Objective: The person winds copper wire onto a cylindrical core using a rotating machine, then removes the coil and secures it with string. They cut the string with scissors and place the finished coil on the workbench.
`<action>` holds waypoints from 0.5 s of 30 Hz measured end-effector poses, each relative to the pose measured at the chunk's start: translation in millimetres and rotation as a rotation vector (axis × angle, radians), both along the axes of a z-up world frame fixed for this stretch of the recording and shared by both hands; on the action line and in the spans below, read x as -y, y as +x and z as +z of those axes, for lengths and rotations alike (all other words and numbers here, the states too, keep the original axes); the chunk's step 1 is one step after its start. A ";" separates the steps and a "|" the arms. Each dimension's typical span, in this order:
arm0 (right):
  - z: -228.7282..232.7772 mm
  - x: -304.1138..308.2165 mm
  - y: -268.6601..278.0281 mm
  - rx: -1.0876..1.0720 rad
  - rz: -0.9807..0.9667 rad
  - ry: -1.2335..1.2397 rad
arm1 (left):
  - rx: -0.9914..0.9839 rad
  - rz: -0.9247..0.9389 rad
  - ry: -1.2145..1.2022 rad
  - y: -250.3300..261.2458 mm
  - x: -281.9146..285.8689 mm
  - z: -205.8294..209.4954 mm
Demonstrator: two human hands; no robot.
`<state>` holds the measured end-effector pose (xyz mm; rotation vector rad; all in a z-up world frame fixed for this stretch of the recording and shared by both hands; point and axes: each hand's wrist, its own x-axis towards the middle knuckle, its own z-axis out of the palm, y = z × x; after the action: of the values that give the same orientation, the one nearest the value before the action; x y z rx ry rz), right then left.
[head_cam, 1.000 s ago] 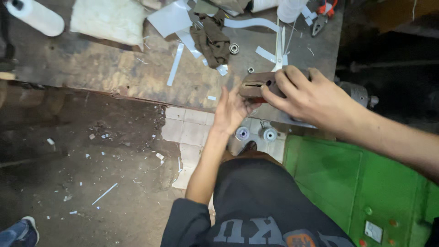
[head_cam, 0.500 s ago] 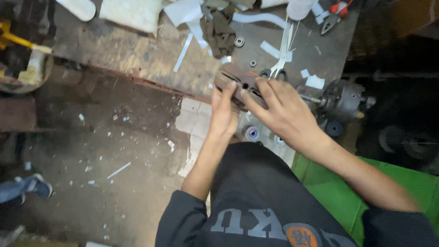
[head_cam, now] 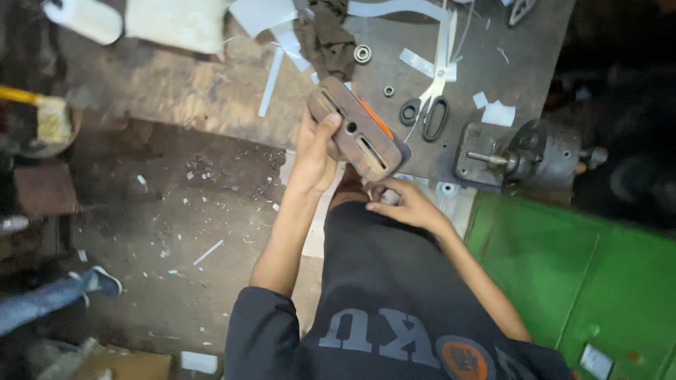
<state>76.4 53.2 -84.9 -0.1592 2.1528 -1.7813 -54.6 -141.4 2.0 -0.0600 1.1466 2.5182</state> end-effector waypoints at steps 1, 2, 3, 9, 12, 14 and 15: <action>1.2 -0.9 1.2 0.108 -0.033 0.042 | 0.021 -0.023 -0.006 -8.7 2.1 -4.5; 3.7 -1.9 3.5 0.052 -0.074 0.108 | 0.027 -0.036 0.001 -15.6 5.4 -8.0; 5.9 -2.9 5.5 -0.006 -0.120 0.175 | 0.029 -0.055 0.007 -24.7 8.8 -11.3; 22.7 -18.8 31.0 0.004 -0.357 0.555 | 0.003 -0.230 -0.157 -67.0 26.8 -35.0; 33.6 -28.6 53.9 0.220 -0.339 0.842 | -0.087 -0.342 -0.298 -58.3 24.9 -63.0; 32.8 -32.6 48.7 0.274 -0.330 0.996 | -0.171 -0.415 -0.326 -63.6 15.9 -84.3; 33.3 -32.5 48.6 0.274 -0.331 1.036 | -0.177 -0.454 -0.307 -61.3 12.5 -95.0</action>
<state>124.9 85.8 -51.5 0.6724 2.6577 -0.5478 -115.9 -153.9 -92.9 0.3142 1.4235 1.9671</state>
